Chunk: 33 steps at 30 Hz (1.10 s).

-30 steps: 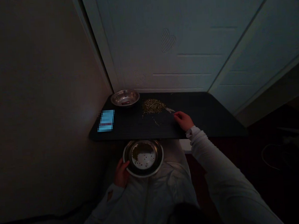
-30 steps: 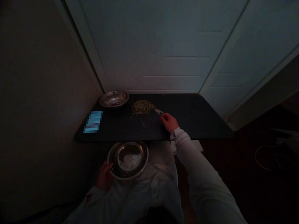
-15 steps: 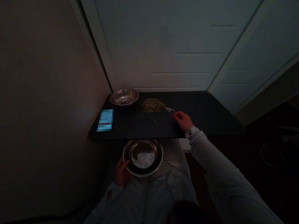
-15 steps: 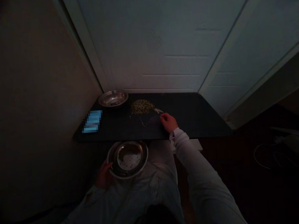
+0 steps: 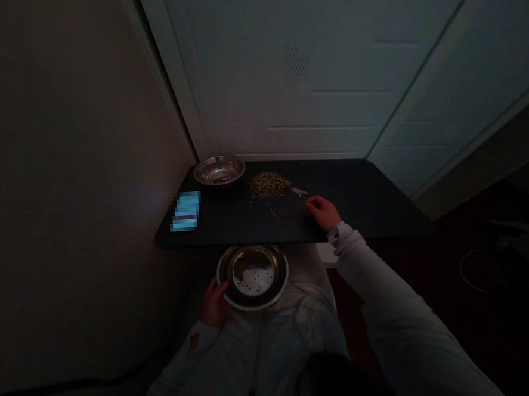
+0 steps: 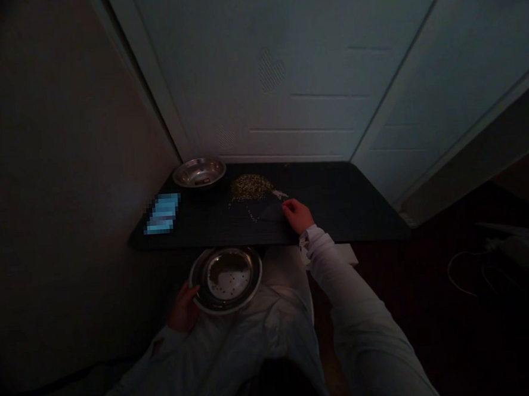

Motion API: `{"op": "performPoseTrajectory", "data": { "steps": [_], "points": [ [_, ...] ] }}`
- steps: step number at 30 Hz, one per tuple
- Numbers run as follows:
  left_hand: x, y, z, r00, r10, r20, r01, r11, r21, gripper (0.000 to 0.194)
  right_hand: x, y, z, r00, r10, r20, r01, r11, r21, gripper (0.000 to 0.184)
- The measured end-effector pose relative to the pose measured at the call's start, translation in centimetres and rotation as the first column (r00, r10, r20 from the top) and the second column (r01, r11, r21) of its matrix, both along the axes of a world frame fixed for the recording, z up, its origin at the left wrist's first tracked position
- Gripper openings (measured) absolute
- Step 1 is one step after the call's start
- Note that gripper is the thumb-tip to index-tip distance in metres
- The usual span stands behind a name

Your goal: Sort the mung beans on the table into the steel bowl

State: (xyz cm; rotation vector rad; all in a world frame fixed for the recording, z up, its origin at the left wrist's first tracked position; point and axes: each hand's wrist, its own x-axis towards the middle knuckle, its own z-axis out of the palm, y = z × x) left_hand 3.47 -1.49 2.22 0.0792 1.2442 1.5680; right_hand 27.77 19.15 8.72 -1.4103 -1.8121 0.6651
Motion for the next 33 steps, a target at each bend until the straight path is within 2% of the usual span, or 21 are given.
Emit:
{"op": "performPoseTrajectory", "data": {
  "steps": [5, 12, 16, 22, 33],
  "points": [
    [-0.1, -0.1, -0.1, 1.000, -0.017, -0.008, 0.017, 1.000, 0.018, 0.040, -0.3, 0.4, -0.5, 1.000, 0.023, -0.008, -0.023, 1.000, 0.013, 0.019],
    [-0.4, -0.2, -1.0, 1.000, -0.001, -0.019, 0.001, 1.000, 0.017, 0.037, -0.2, 0.0, -0.1, 1.000, 0.027, 0.006, -0.027, 1.000, -0.005, 0.019],
    [-0.2, -0.1, -0.9, 1.000, -0.026, 0.002, 0.026, 0.998, 0.056, 0.040, 0.1, 0.0, -0.3, 0.999, 0.051, -0.002, -0.051, 0.998, -0.022, 0.019],
    [-0.1, -0.2, -0.6, 1.000, -0.028, 0.007, 0.028, 0.999, 0.040, 0.040, 0.1, 0.1, -0.7, 0.997, 0.078, -0.020, -0.078, 0.997, -0.006, 0.019],
    [0.0, -0.2, -0.4, 1.000, -0.013, -0.011, 0.013, 0.999, 0.033, 0.035, -0.3, -2.1, -0.5, 0.993, 0.119, 0.003, -0.119, 0.993, -0.016, 0.021]
  ]
}}
